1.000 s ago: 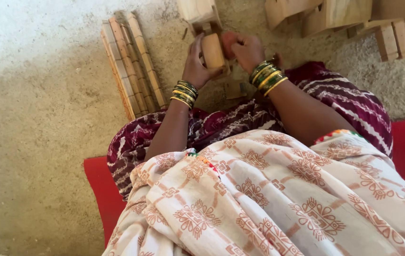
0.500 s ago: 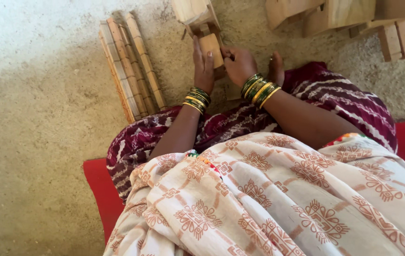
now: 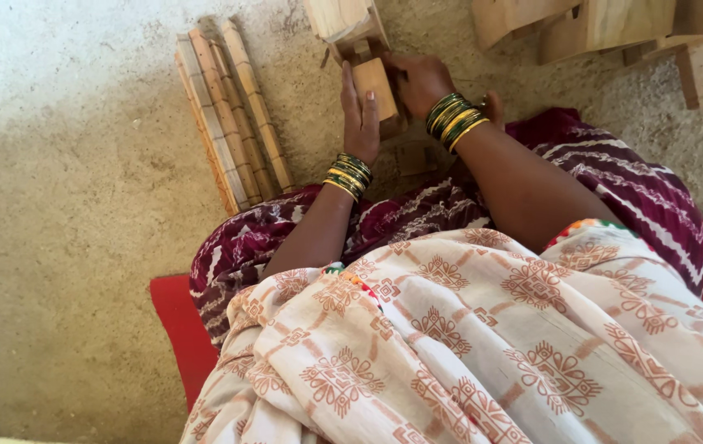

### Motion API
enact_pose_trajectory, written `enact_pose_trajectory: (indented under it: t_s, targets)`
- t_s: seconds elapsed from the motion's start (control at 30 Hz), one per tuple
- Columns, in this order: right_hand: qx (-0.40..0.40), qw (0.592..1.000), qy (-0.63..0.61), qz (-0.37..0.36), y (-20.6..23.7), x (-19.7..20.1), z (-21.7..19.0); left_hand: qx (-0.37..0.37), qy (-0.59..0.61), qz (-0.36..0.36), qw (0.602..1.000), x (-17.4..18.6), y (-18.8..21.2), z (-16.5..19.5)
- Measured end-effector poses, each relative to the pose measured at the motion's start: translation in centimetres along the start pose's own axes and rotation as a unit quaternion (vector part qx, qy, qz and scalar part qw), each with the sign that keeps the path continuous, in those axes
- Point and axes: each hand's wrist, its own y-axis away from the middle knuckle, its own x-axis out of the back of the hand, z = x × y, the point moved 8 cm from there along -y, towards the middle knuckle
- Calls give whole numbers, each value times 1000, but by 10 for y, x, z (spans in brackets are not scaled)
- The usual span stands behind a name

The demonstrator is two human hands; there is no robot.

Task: The person sits on a red mat and assembles small wooden blocks by hand. They pick up blocks, align them, and press them together to form a larger structure, occasionally adjusting the pieces to fit.

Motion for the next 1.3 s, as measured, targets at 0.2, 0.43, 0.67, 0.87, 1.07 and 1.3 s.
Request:
enact_pose_trajectory:
  t_s: [0.2,0.43,0.67,0.87,1.07,1.3]
  targets:
    - [-57,973,112,-192,-9,-8,8,-9,-22,3,1000,2,3,-1]
    - [-32,976,122,-178,-7,10,10,154,-10,51,987,19,31,-10]
    - [-19,974,131,-183,5,5,0,159,241,-45,956,6,95,17]
    - [-14,912,256,-320,34,21,-14,246,288,-9,925,12,79,-7]
    - [27,954,246,-170,22,28,-30,247,336,-13,909,15,77,2]
    - [-10,895,344,-285,45,9,-36,225,385,-11,895,21,71,14]
